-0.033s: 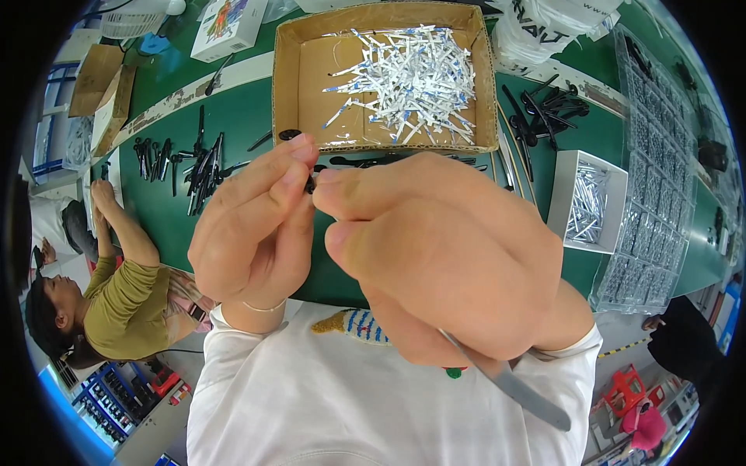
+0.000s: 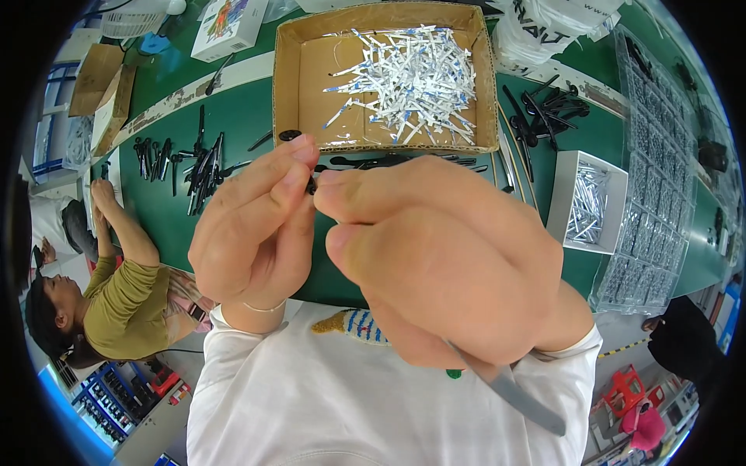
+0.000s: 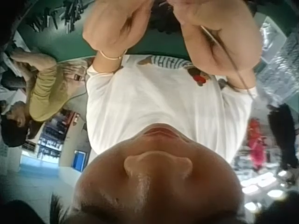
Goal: The person assembles small black plastic components by inserting white tips into them using tweezers.
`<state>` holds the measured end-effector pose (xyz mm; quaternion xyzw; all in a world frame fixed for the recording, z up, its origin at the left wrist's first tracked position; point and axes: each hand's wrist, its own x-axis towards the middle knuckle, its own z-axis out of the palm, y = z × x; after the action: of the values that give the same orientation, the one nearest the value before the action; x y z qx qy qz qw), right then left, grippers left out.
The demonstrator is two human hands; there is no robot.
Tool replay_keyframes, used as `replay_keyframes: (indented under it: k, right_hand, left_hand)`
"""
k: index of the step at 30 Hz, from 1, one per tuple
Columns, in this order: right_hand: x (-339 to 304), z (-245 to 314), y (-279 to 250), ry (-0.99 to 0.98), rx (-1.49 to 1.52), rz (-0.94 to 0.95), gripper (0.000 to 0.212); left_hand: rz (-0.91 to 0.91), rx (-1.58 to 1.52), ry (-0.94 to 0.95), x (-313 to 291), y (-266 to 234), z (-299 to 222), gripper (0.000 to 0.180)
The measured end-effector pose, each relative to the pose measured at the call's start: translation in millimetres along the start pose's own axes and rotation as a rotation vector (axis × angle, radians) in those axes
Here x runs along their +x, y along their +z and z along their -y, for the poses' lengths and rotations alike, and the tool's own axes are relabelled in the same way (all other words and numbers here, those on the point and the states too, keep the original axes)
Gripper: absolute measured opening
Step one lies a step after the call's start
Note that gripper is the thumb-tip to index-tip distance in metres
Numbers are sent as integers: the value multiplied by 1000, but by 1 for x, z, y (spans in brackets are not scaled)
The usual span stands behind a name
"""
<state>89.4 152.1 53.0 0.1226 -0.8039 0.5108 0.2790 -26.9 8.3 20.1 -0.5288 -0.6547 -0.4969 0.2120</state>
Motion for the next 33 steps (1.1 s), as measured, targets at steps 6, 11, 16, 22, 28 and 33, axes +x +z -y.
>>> replay_keyframes:
  k: [6, 11, 16, 22, 28, 33]
  right_hand:
    - [-1, 2, 2, -14, -96, 8, 17]
    - [1, -1, -13, 189, 88, -1, 10]
    - [5, -8, -16, 382, 375, 15, 7]
    - [9, 6, -15, 222, 421, -228, 8]
    - [-1, 2, -5, 96, -127, -80, 13]
    - [-24, 17, 14, 219, -326, 89, 19]
  left_hand:
    - [12, 18, 23, -1, -2, -1, 21]
    - [92, 77, 53, -1, 0, 0, 21]
    - [90, 11, 24, 3, 1, 0, 23]
    - [-28, -127, 16, 0, 0, -3, 27]
    - [26, -123, -40, -3, -6, -15, 28]
    - [194, -160, -125, -32, -6, -31, 45]
